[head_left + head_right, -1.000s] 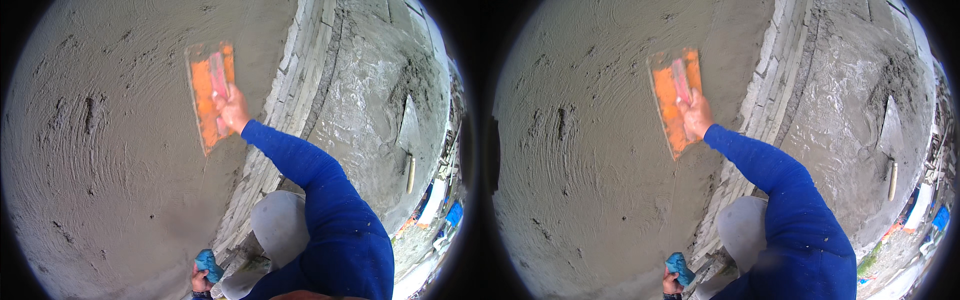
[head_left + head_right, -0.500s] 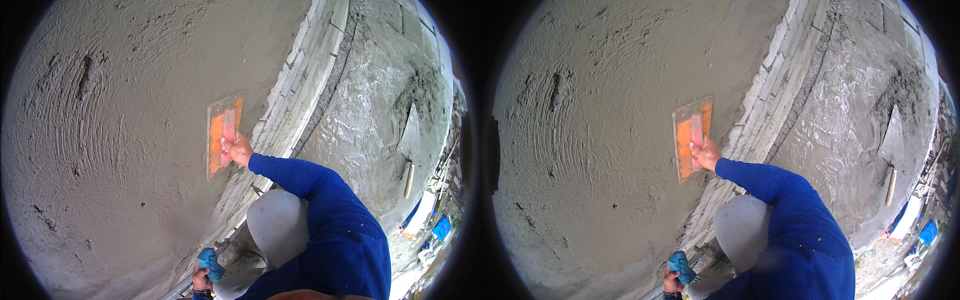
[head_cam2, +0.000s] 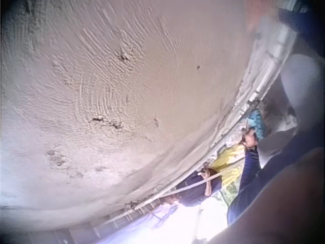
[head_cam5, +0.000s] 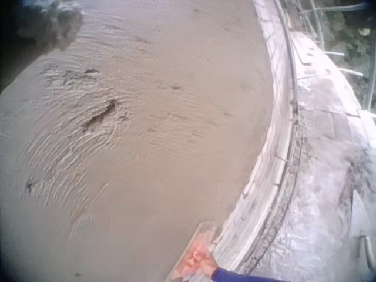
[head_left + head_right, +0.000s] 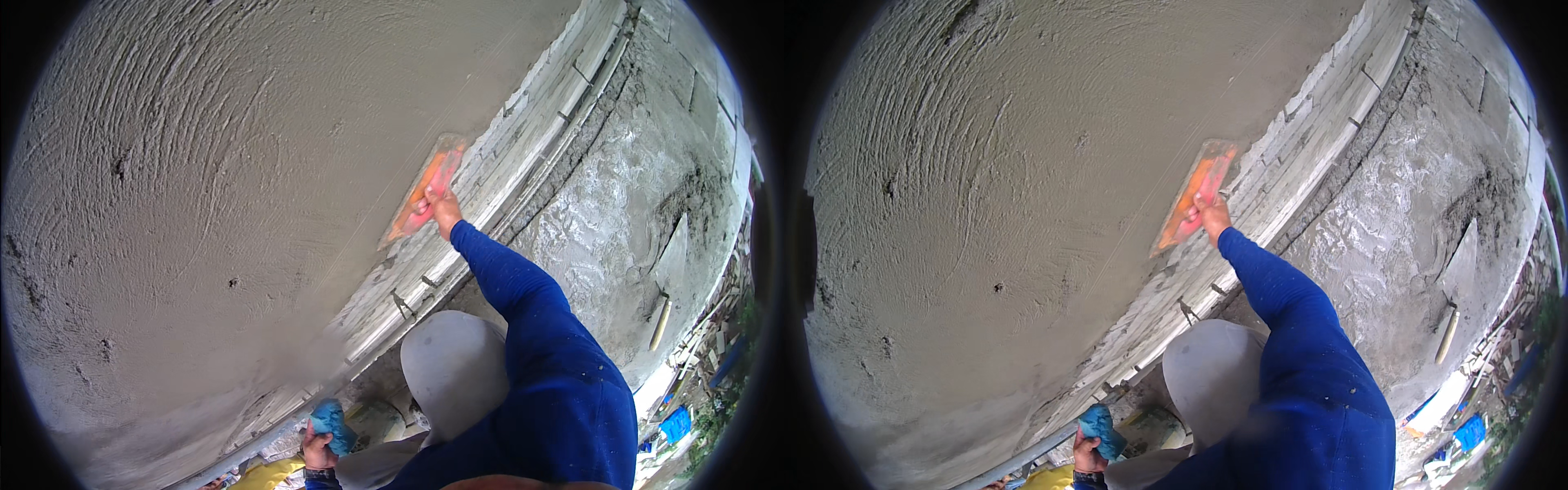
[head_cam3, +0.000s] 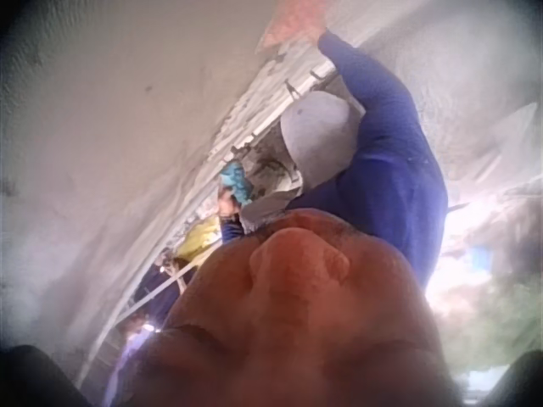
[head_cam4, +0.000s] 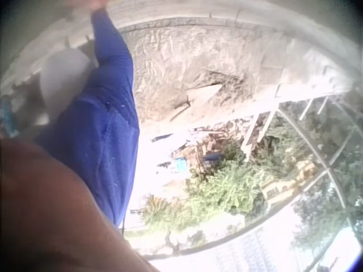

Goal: The person smooths a wet plastered wall using a trowel and sponge. They repeatedly apply the trowel to flatten the surface and use the sponge to clean the tool and refine edges.

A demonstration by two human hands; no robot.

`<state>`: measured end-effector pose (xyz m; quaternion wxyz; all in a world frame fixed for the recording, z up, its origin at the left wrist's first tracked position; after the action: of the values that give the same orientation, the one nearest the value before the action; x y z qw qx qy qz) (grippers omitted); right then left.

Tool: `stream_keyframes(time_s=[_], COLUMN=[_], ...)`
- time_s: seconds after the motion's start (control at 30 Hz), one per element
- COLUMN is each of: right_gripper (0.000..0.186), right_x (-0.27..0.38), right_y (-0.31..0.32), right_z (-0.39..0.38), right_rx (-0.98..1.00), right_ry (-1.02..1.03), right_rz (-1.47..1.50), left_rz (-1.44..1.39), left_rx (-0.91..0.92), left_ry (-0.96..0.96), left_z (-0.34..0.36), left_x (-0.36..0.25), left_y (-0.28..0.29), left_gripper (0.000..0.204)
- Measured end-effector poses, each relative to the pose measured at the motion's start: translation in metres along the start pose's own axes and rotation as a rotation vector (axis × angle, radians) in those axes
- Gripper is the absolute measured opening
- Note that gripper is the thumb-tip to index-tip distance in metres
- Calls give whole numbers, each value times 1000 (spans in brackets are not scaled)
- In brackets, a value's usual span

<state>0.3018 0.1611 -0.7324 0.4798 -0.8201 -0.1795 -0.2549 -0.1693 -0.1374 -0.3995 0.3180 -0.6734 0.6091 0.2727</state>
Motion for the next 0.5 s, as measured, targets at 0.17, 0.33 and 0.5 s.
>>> stream_keyframes(time_s=[0.17,0.33,0.5], right_gripper=[19,25,28], right_x=[57,161,71], right_y=[-121,-32,93], right_z=[-68,4,72], right_rx=[199,-187,-322], right_ry=[186,368,-36], right_rz=[-113,-95,97], left_rz=[30,7,31], left_rx=[-9,-4,2], left_ry=[16,-9,-17], left_z=[-4,-21,-13], left_x=[-4,-16,-17], left_y=[-3,-2,-1], left_gripper=[67,67,71])
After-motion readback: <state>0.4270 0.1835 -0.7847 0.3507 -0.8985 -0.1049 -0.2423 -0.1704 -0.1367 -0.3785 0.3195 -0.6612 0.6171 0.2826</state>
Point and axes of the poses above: each hand's wrist, its own z-axis towards the middle knuckle, its own y-axis out of the back of the hand, x = y × z, the point moved 8 cm from there along z, towards the middle knuckle, and after that the axes turned 7 degrees about x, right-handed, at the moved point
